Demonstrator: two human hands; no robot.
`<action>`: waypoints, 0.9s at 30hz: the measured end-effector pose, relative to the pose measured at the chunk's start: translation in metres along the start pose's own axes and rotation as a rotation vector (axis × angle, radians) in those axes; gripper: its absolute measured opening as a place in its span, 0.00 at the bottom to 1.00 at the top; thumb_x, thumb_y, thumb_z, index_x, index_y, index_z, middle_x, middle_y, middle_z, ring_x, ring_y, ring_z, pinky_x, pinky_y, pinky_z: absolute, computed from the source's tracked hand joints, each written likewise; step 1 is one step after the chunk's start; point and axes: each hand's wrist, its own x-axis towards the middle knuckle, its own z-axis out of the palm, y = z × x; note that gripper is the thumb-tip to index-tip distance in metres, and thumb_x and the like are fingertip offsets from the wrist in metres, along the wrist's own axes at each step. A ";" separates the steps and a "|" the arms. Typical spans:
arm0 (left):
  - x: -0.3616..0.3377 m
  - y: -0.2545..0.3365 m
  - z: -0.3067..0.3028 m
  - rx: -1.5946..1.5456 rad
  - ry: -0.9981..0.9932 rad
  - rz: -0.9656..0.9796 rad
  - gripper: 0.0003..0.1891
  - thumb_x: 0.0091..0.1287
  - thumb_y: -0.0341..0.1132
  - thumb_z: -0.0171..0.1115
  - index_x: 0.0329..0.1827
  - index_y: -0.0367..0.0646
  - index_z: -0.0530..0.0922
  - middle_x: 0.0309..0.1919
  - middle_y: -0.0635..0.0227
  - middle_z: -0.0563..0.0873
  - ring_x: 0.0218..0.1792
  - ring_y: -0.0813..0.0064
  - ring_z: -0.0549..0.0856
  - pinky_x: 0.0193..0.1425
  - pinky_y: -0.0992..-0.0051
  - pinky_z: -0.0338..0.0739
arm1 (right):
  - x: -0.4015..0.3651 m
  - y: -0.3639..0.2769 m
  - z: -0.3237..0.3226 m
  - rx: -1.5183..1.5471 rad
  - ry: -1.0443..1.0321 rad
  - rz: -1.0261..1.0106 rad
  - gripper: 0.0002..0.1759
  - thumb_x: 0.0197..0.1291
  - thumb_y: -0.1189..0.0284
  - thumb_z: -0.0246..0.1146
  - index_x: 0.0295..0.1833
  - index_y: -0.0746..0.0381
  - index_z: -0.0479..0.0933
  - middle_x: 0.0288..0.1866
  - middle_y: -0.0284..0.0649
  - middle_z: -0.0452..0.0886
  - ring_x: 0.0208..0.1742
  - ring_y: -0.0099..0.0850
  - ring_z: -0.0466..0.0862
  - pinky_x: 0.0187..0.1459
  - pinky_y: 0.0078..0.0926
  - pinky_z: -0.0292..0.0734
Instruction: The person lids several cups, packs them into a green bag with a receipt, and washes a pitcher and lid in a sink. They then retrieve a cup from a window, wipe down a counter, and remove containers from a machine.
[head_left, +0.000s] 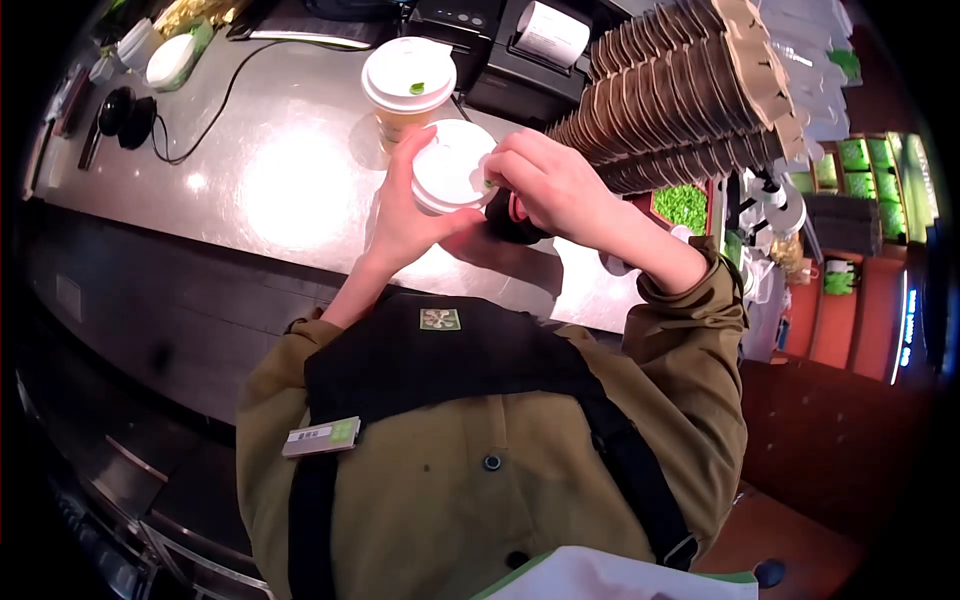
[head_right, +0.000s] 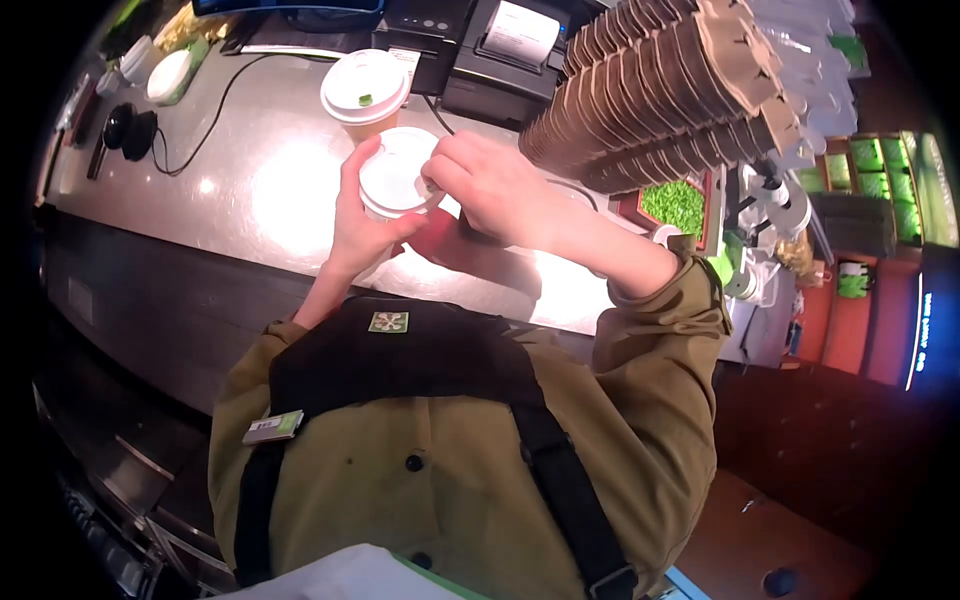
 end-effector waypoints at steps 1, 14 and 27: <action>0.000 0.002 0.000 0.024 0.029 0.008 0.44 0.39 0.39 0.73 0.59 0.39 0.58 0.56 0.56 0.66 0.55 0.63 0.71 0.56 0.68 0.67 | 0.005 -0.003 -0.006 -0.035 -0.050 -0.036 0.13 0.36 0.76 0.57 0.33 0.64 0.68 0.31 0.40 0.69 0.34 0.37 0.72 0.32 0.29 0.71; -0.003 0.003 0.005 0.138 0.101 0.149 0.43 0.36 0.41 0.75 0.55 0.41 0.59 0.53 0.53 0.67 0.54 0.59 0.70 0.54 0.65 0.68 | -0.002 -0.003 -0.004 0.036 -0.109 0.056 0.14 0.41 0.73 0.59 0.38 0.63 0.70 0.36 0.41 0.72 0.41 0.39 0.74 0.39 0.30 0.72; -0.036 -0.001 -0.032 0.073 0.327 0.186 0.41 0.38 0.31 0.74 0.53 0.44 0.55 0.50 0.56 0.65 0.51 0.62 0.71 0.50 0.67 0.71 | -0.095 0.027 0.043 0.177 -0.015 0.548 0.52 0.29 0.68 0.73 0.62 0.63 0.51 0.58 0.49 0.61 0.59 0.43 0.65 0.58 0.32 0.61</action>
